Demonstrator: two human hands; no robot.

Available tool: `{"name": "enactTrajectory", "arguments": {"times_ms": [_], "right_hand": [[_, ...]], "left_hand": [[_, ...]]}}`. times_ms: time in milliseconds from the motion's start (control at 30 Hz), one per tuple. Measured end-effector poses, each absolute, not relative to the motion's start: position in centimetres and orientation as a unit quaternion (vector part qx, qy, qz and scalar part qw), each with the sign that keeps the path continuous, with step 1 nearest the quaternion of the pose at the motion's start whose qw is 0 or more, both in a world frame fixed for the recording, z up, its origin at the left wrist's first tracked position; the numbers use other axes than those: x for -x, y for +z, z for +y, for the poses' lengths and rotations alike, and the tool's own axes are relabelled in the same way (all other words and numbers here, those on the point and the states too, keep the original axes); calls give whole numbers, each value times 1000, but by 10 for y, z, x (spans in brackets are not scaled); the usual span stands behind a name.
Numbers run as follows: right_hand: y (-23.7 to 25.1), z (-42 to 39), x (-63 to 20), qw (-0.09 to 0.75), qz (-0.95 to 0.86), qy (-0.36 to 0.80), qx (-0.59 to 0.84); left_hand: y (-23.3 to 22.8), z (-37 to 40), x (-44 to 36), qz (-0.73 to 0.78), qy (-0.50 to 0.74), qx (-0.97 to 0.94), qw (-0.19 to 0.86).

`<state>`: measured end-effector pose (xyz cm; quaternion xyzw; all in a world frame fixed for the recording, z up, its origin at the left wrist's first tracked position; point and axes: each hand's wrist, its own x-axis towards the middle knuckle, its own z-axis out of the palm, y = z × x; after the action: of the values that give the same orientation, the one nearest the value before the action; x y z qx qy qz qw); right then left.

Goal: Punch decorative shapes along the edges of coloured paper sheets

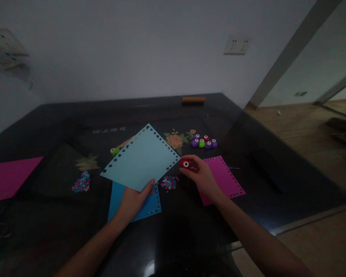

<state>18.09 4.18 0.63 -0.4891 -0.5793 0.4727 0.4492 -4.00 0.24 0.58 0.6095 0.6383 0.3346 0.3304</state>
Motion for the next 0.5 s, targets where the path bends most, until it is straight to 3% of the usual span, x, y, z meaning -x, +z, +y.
{"name": "enactTrajectory", "arguments": {"times_ms": [333, 400, 500], "right_hand": [[39, 69, -228, 501, -631, 274, 525], [37, 85, -242, 457, -665, 196, 557], [24, 104, -254, 300, -712, 118, 623]], "left_hand": [[-1, 0, 39, 642, 374, -590, 317], [-4, -1, 38, 647, 390, -586, 292], [-6, -2, 35, 650, 403, -580, 281]]}}
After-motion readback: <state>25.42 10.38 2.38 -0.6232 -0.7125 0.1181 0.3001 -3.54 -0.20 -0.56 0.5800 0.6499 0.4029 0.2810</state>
